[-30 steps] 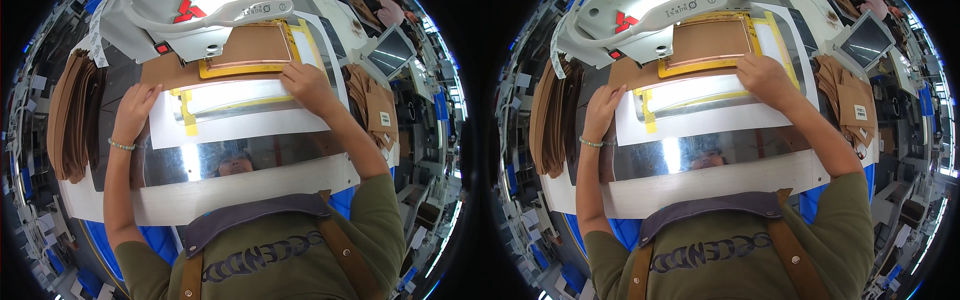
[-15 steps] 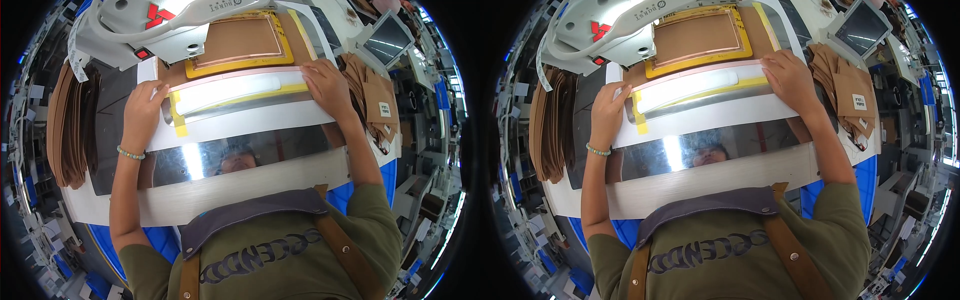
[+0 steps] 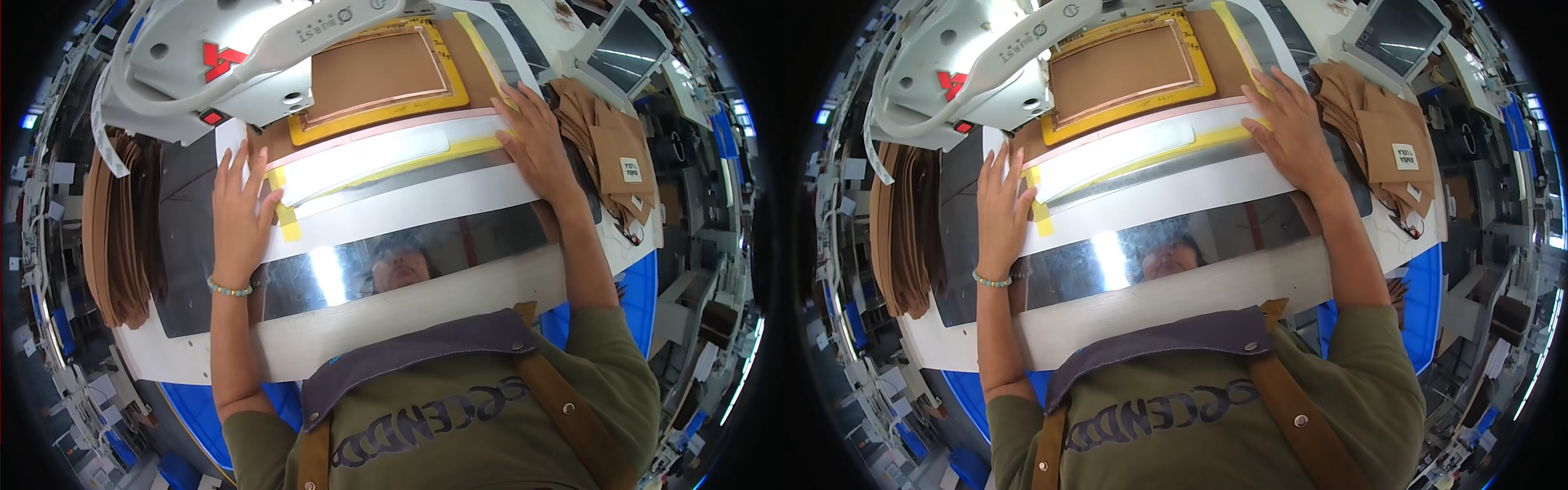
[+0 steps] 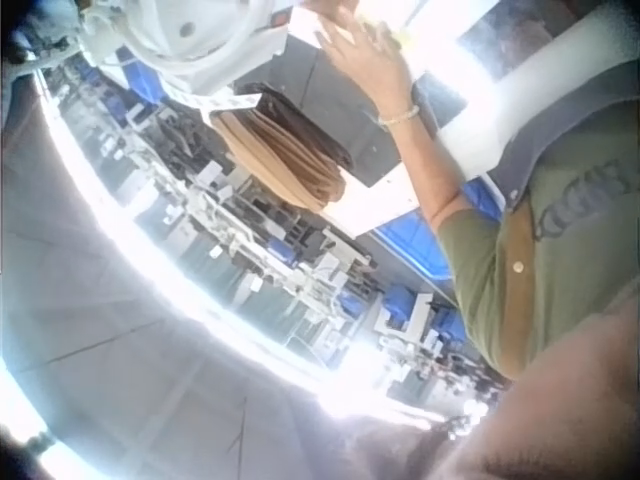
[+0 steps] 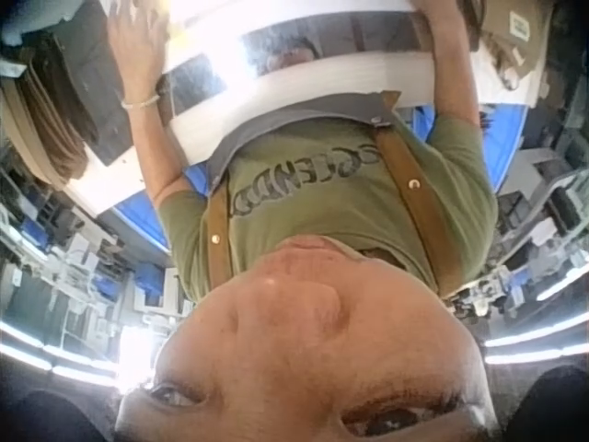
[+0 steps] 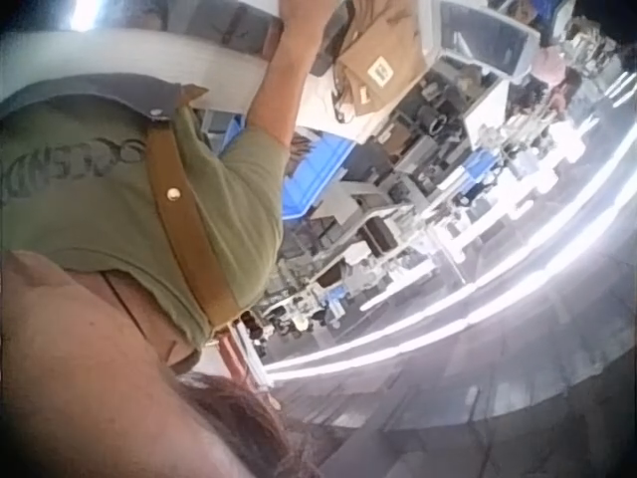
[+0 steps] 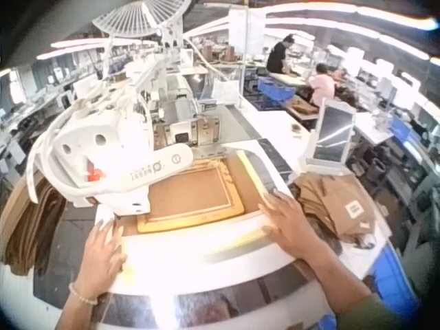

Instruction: Operating an industrial sewing machine to assemble leather components and applying adhesive tape.

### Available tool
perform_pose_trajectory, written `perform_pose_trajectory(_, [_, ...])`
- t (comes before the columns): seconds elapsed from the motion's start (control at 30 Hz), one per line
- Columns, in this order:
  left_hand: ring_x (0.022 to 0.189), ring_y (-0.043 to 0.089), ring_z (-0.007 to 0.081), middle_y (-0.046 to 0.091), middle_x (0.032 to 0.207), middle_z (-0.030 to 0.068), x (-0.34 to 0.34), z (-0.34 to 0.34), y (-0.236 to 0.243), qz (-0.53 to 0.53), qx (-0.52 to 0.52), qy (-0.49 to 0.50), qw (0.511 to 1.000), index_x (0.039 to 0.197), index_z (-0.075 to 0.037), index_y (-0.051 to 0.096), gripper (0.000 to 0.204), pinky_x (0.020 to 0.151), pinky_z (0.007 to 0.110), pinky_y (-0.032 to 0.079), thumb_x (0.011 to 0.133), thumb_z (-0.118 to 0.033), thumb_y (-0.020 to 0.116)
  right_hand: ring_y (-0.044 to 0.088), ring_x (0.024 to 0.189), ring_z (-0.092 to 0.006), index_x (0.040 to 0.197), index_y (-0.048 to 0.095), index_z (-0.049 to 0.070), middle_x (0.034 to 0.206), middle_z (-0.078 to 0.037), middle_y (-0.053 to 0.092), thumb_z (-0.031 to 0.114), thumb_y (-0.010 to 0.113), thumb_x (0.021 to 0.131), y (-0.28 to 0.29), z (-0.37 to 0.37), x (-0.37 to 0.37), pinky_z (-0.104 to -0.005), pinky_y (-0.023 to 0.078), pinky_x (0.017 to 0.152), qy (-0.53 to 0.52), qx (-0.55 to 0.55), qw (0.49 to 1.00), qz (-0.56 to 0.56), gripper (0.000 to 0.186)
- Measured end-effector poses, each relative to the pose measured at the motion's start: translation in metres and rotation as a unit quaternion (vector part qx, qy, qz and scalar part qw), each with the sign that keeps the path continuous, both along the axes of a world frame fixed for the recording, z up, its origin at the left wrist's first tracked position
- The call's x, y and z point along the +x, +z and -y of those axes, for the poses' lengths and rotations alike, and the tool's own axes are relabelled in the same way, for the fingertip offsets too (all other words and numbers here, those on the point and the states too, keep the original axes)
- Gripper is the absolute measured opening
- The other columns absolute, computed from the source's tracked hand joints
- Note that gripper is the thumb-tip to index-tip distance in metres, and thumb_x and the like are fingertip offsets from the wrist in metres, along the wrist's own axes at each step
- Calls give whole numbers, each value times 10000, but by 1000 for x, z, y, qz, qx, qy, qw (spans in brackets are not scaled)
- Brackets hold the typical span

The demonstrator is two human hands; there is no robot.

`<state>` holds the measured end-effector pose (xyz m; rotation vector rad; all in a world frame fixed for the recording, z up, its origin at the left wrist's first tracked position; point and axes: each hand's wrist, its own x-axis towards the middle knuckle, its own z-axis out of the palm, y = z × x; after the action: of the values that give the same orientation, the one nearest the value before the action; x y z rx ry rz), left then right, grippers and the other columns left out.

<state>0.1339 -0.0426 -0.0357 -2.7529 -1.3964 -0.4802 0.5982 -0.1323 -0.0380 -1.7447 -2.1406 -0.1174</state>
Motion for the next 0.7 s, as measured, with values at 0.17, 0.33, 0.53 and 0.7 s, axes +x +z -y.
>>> perform_pose_trajectory(0.17, [1570, 276, 397, 377, 1680, 145, 2, -4, -4, -9, -32, -7, 999, 1543, -149, 548, 534, 1250, 520, 235, 1029, -283, 600, 332, 1527, -391, 1506, 560, 98, 1614, -170, 444, 461, 526, 1075, -11, -1, 1, -543, 253, 1232, 0, 23, 999, 39, 565])
perform_pose_trajectory(0.33, [1588, 244, 380, 356, 1697, 133, 2, -4, -4, -16, -44, -3, 999, 1570, -169, 520, 530, 1269, 518, 199, 1073, -353, 531, 322, 1532, -384, 1492, 578, 104, 1605, -166, 454, 493, 496, 1086, -15, 0, 1, -563, 239, 1237, -14, 12, 999, 44, 567])
perform_pose_trajectory(0.53, [1584, 253, 380, 358, 1697, 127, 2, -5, -4, -8, -35, -7, 999, 1564, -170, 529, 527, 1273, 523, 211, 1068, -347, 548, 299, 1547, -373, 1484, 594, 122, 1609, -160, 450, 513, 503, 1083, -13, 0, 2, -563, 226, 1245, -9, 4, 1000, 2, 567])
perform_pose_trajectory(0.7, [1580, 262, 384, 373, 1691, 116, 2, -4, -4, -15, -29, -6, 999, 1535, -161, 567, 496, 1272, 531, 228, 1068, -328, 557, 305, 1542, -366, 1469, 619, 156, 1613, -150, 450, 493, 527, 1076, -13, 0, 0, -548, 237, 1244, -10, 10, 999, 29, 526])
